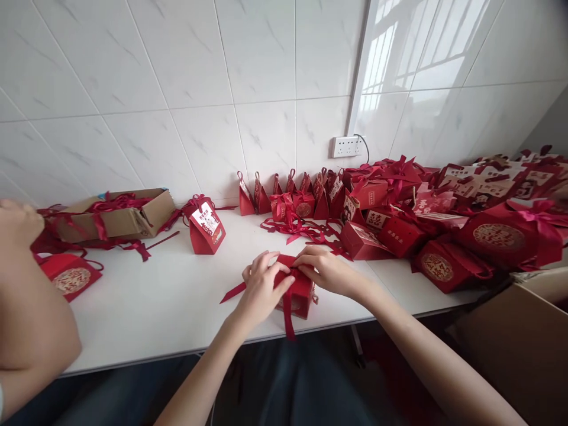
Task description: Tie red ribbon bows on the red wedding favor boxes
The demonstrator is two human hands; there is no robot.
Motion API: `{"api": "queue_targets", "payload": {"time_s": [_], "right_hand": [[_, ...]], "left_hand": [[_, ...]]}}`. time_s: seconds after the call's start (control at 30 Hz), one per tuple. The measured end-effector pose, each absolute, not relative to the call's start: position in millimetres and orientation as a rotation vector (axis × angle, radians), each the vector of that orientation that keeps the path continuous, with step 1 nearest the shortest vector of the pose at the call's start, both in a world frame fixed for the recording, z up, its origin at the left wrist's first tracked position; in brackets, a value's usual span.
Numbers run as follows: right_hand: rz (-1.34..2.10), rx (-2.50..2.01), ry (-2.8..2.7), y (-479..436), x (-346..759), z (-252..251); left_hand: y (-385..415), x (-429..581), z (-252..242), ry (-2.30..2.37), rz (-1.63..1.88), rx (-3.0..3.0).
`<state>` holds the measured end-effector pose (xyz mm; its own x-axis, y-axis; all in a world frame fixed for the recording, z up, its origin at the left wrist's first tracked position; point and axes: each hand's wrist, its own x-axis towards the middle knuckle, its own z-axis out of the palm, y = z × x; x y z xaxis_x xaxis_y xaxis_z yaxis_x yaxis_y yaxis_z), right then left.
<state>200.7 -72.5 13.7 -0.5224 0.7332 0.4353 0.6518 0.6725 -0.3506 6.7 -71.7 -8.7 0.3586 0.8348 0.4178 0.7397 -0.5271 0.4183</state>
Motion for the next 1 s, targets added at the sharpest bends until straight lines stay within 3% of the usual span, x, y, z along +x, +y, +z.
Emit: {"api": "queue_targets", "payload": {"time_s": [0.17, 0.73, 1.0], "right_hand": [[0.142, -1.304, -2.331, -97.2, 196.3, 19.2], [0.246, -1.21, -2.305, -92.2, 174.8, 8.3], [0.347, -1.092, -2.236, -88.0, 180.9, 4.0]], "left_hand": [[-65.8, -3.1, 13.6, 1.526, 0.904, 2.436], [-68.0, -11.2, 25.2, 1.143, 0.621, 2.345], [-67.9, -2.0, 15.1, 1.114, 0.67, 2.281]]}}
